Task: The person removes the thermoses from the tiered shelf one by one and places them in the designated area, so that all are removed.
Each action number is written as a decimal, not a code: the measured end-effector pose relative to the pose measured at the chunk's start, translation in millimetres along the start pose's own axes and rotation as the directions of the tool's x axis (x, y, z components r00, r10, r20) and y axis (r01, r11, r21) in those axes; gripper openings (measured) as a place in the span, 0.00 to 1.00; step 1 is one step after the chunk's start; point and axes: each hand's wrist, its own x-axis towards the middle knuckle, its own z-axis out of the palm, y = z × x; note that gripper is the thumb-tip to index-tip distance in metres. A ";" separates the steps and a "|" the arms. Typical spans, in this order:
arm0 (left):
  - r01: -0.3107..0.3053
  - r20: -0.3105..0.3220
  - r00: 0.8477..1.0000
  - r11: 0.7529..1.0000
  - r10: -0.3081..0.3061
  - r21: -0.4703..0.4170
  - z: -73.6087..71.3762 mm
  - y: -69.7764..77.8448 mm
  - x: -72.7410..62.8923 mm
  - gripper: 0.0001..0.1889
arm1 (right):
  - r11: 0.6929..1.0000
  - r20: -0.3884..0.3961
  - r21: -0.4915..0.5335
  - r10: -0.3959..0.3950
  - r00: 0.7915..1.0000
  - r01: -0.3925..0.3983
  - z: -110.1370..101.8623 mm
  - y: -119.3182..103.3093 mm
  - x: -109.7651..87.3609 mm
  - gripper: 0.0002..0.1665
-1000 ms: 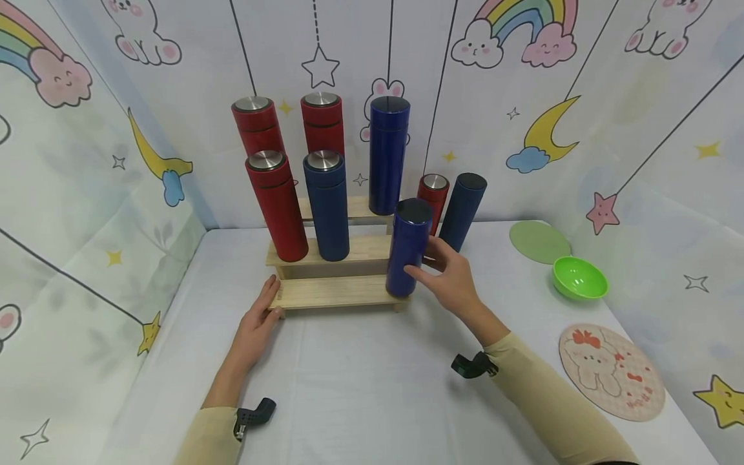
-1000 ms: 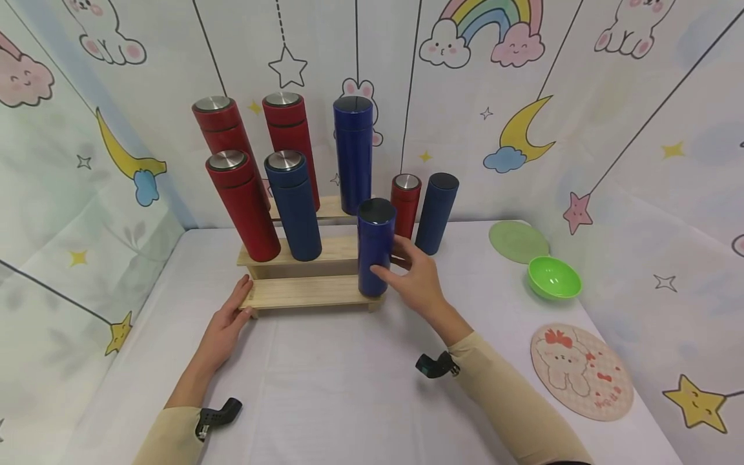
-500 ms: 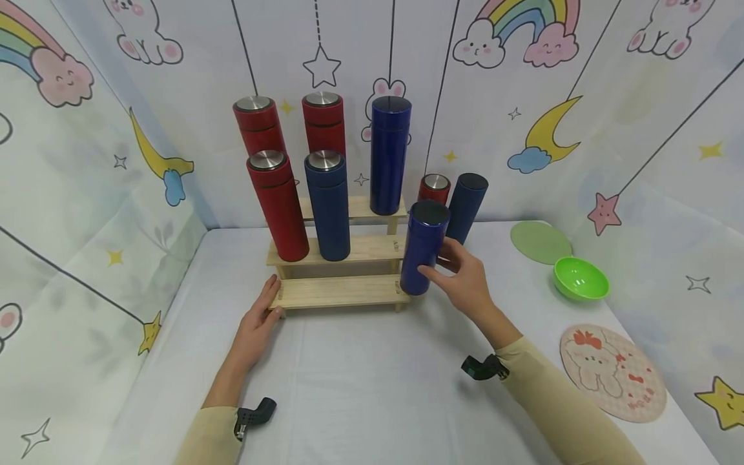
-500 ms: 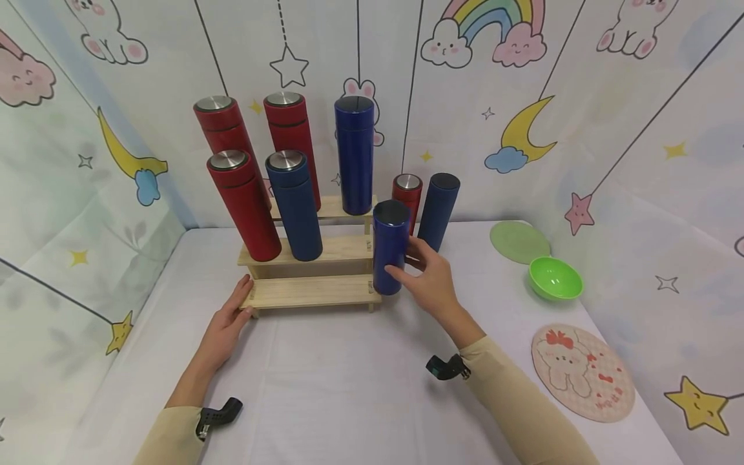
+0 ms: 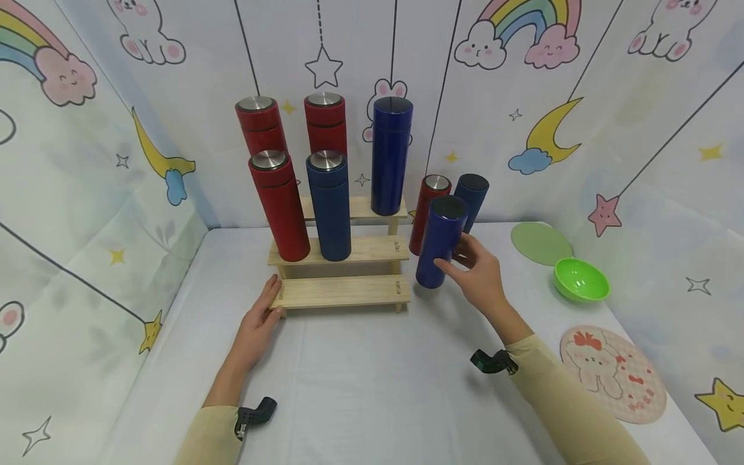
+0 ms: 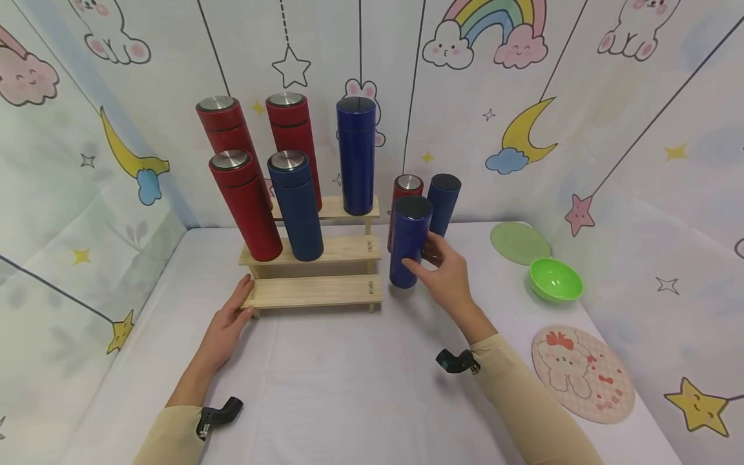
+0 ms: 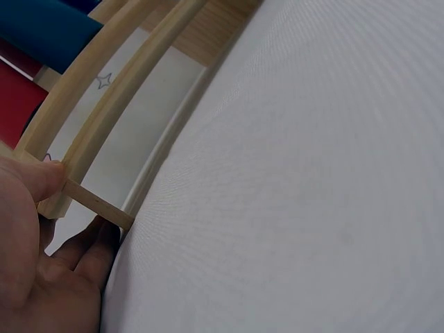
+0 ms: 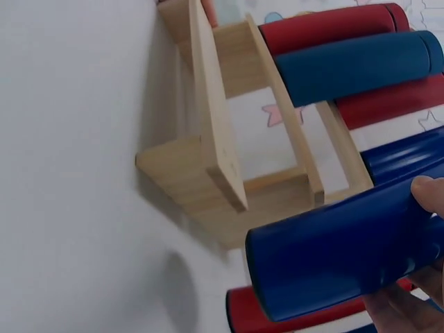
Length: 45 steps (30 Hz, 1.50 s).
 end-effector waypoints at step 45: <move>0.010 0.009 1.000 1.000 -0.010 -0.019 -1.0 0.6 1.8 0.32 | 0.991 -0.114 -0.072 0.108 0.988 -0.117 -56.0 61.1 15.1 0.43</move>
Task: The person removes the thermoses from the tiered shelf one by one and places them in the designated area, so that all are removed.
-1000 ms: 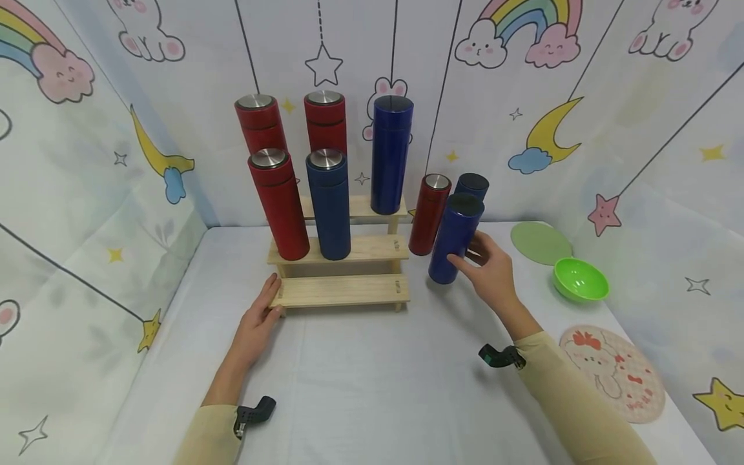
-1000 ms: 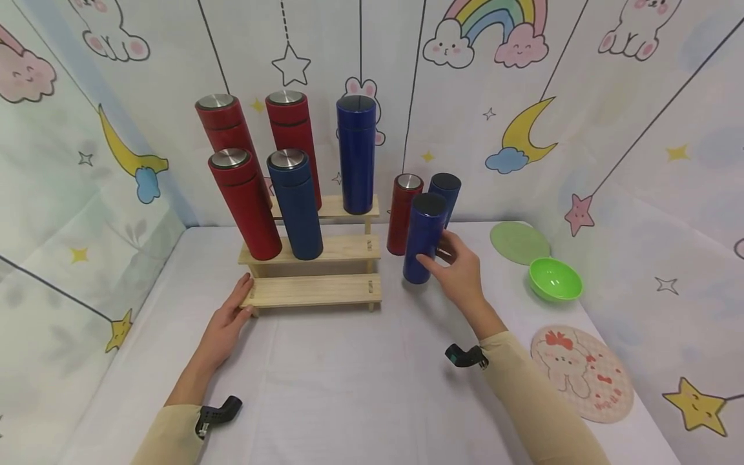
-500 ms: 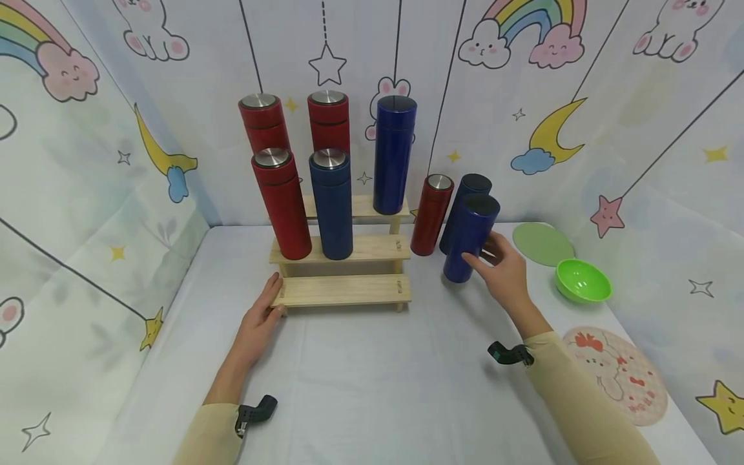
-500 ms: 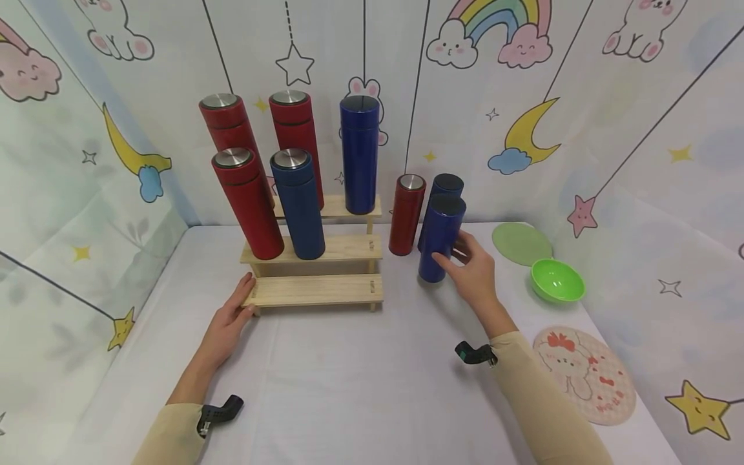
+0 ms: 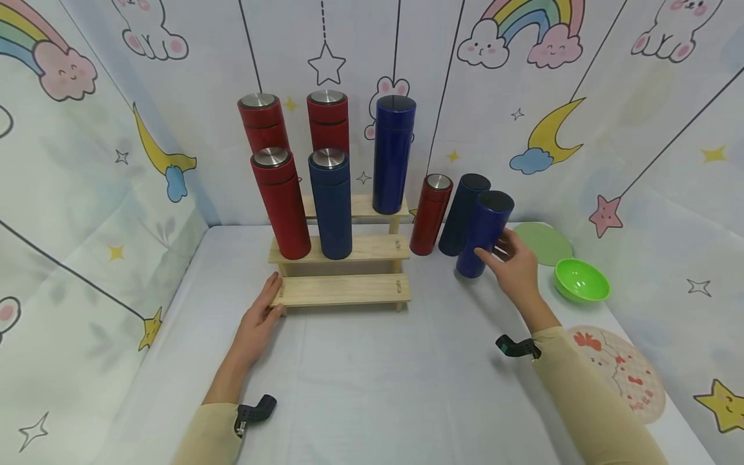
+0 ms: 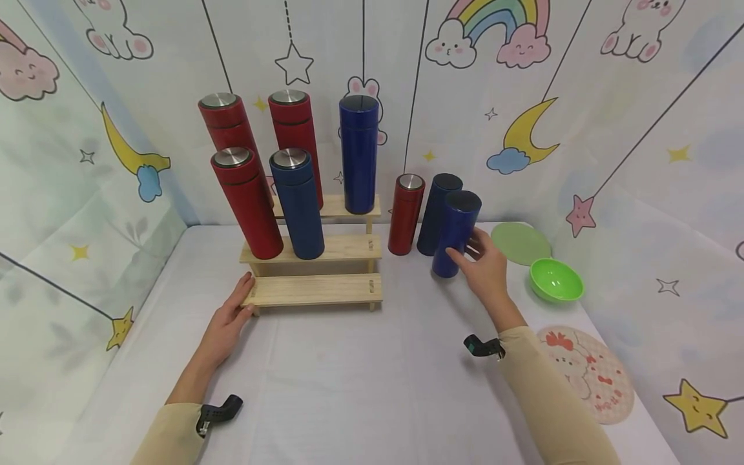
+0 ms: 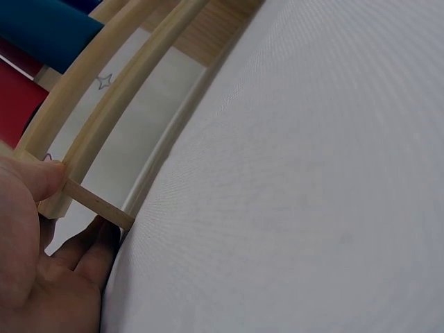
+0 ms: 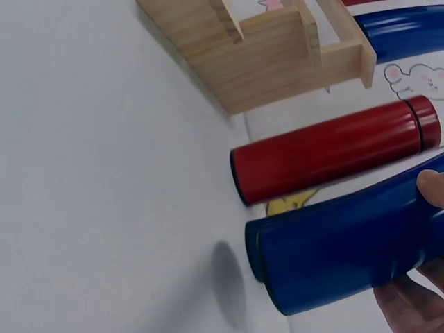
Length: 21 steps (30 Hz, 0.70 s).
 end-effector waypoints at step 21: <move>0.010 -0.001 1.000 1.000 -0.010 0.003 0.5 0.7 -0.2 0.32 | 0.997 -0.079 0.016 0.078 0.994 -0.077 -13.1 29.5 26.9 0.44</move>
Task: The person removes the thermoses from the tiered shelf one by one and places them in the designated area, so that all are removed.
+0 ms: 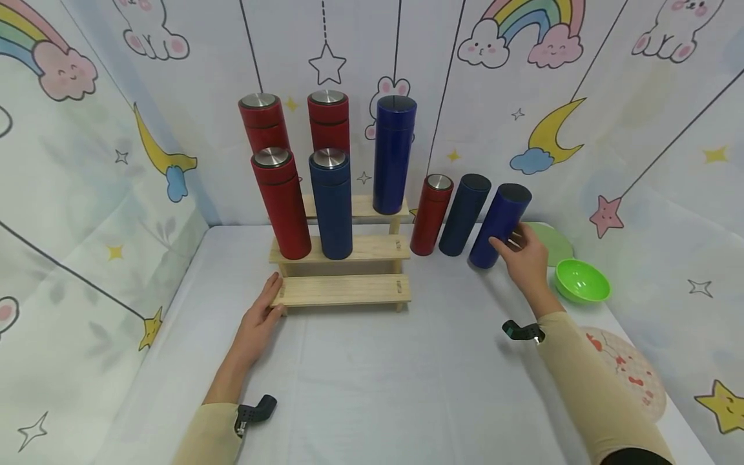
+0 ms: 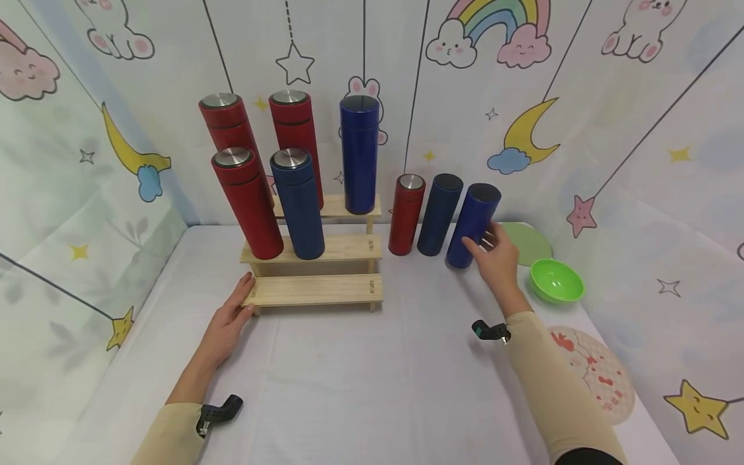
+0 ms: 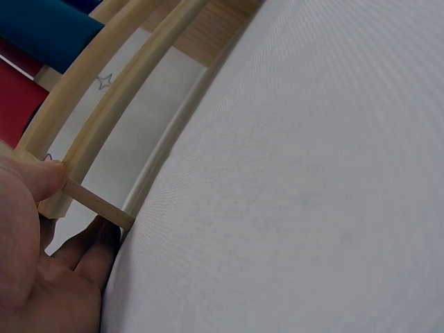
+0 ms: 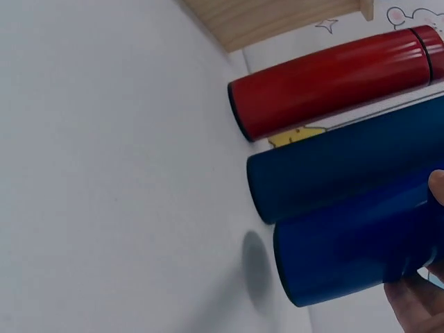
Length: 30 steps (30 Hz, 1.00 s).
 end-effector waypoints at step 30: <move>0.003 0.001 1.000 1.000 -0.003 -0.001 -1.0 -0.5 -0.9 0.31 | 0.999 -0.017 -0.011 0.050 0.999 -0.050 15.3 29.6 36.5 0.44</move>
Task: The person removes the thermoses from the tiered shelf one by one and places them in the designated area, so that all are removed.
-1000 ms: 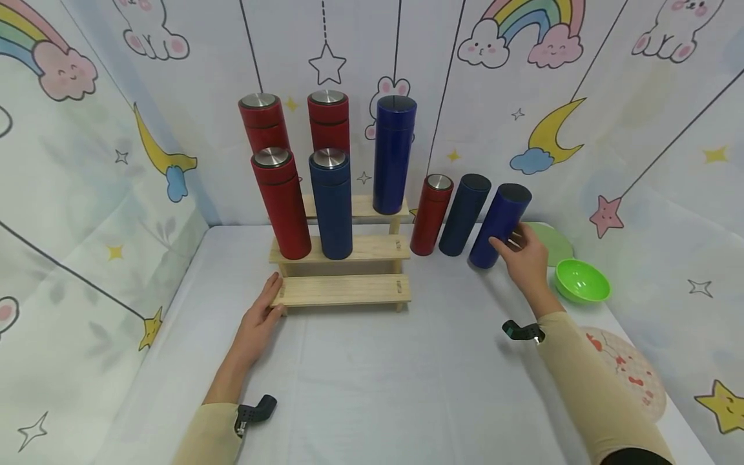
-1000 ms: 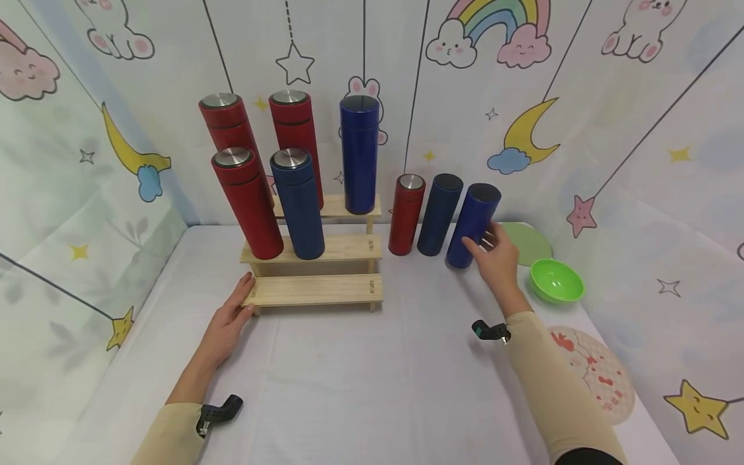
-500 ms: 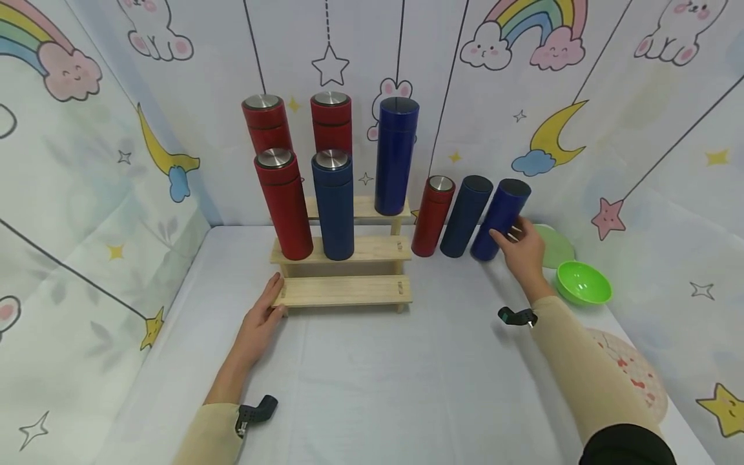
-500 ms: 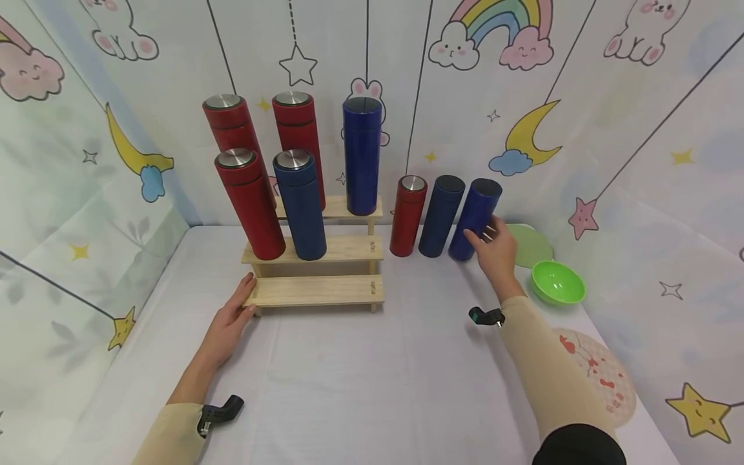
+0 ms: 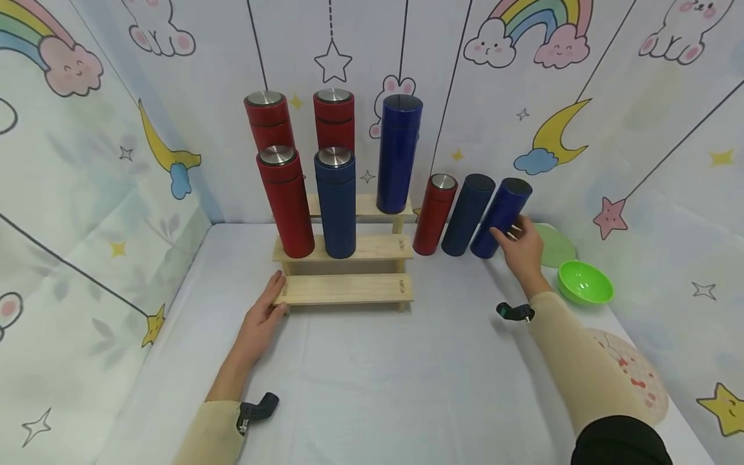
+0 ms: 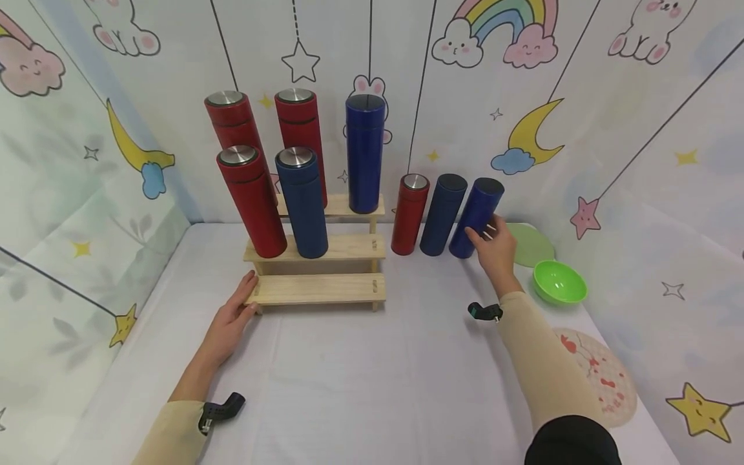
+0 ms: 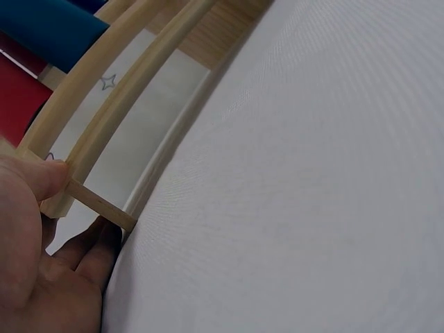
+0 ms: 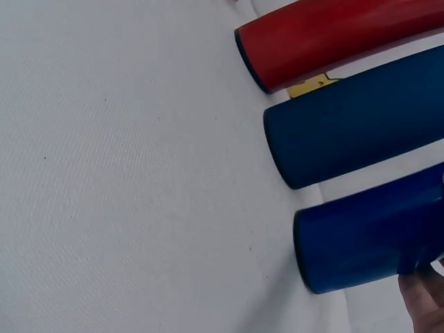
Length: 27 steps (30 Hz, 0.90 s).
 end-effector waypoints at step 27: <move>-0.014 -0.002 1.000 1.000 0.014 0.002 0.0 -2.4 0.6 0.31 | 0.997 0.048 -0.055 0.063 0.997 -0.060 2.0 -10.4 -13.4 0.55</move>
